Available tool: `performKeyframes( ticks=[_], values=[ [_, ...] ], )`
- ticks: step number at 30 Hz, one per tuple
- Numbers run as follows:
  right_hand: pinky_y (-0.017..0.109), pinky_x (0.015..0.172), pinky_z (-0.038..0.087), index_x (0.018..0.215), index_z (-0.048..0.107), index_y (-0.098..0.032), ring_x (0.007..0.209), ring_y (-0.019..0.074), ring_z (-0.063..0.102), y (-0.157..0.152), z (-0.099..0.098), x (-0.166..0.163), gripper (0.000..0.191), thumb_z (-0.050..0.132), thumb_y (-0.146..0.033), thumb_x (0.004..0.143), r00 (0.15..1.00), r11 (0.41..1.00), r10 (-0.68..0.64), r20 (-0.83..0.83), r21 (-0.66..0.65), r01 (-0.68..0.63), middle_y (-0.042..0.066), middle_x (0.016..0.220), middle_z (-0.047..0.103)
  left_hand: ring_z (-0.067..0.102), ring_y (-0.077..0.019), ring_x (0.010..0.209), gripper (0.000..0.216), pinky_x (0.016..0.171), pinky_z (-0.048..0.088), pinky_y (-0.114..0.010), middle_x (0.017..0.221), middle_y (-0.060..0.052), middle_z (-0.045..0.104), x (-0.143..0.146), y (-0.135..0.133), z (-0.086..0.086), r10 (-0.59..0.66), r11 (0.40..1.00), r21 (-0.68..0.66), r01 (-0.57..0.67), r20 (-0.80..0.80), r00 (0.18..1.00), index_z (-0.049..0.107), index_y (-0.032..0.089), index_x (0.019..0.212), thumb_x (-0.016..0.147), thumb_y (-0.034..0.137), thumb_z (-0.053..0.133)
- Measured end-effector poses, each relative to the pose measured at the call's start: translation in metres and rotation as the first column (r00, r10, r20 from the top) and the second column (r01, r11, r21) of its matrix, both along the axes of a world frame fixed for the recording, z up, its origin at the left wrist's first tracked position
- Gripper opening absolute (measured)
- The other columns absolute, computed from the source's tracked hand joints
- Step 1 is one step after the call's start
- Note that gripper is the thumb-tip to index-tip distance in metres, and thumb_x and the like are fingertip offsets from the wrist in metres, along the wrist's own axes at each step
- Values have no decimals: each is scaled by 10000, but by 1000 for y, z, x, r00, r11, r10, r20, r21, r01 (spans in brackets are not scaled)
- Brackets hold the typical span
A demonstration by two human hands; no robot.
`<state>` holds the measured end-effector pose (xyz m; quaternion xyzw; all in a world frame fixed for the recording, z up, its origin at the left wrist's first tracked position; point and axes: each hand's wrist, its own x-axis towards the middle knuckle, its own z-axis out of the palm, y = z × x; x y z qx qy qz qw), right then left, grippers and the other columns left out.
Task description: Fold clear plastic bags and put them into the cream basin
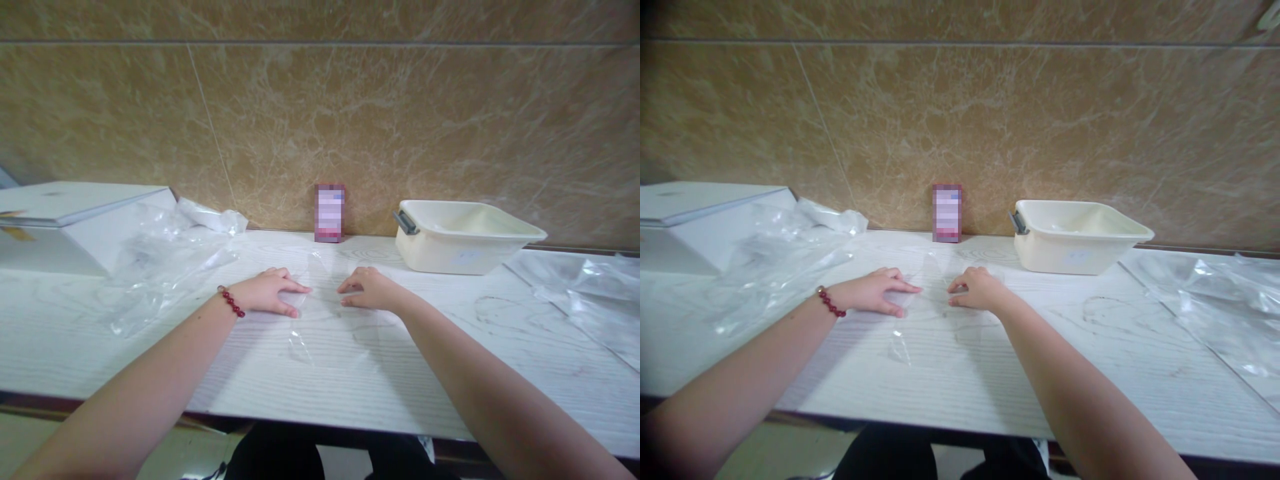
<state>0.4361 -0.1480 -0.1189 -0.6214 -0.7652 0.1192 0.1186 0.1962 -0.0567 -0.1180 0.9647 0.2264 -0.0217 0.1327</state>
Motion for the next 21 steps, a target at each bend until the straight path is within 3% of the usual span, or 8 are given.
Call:
performKeyframes(
  ticks=[3, 5, 8, 14, 21],
  values=[
    [216, 633, 379, 908, 618, -238, 690, 120, 528, -1, 8, 24, 260, 502, -343, 700, 973, 971, -230, -30, 61, 231, 19, 808, 609, 452, -159, 812, 542, 763, 334, -266, 894, -29, 504, 0, 1, 3, -13, 998, -61, 16, 52, 999, 465, 315, 1131, 654, 572, 456],
    [209, 615, 376, 901, 616, -210, 675, 120, 532, -3, 11, 45, 249, 467, -287, 716, 912, 906, -410, -2, 113, 407, 25, 796, 615, 462, -142, 740, 533, 697, 355, -247, 854, -32, 517, 1, 2, 5, 34, 996, -80, -26, 98, 995, 468, 264, 1136, 690, 554, 422],
    [213, 588, 375, 849, 636, -176, 658, 138, 547, -6, 12, 71, 246, 457, -259, 702, 813, 819, -573, 99, 61, 570, 49, 775, 628, 444, -120, 634, 526, 599, 357, -226, 752, -19, 513, 3, 2, 4, 112, 992, -77, -102, 135, 984, 491, 218, 1109, 708, 547, 399],
    [217, 561, 385, 799, 656, -175, 633, 150, 563, -5, 6, 76, 275, 486, -348, 668, 824, 825, -543, 162, -83, 560, 58, 729, 638, 442, -105, 596, 437, 560, 355, -210, 700, -9, 504, 10, -3, 2, 91, 995, -55, -83, 183, 979, 565, 201, 1002, 744, 500, 377],
    [240, 629, 407, 856, 638, -122, 770, 193, 574, -2, -4, 72, 333, 511, -362, 663, 820, 834, -521, 236, -64, 548, 116, 838, 631, 491, -136, 778, 341, 739, 372, -263, 831, -44, 559, 32, -17, 5, 20, 994, 97, -54, 318, 948, 580, 189, 956, 790, 389, 359]
  ],
)
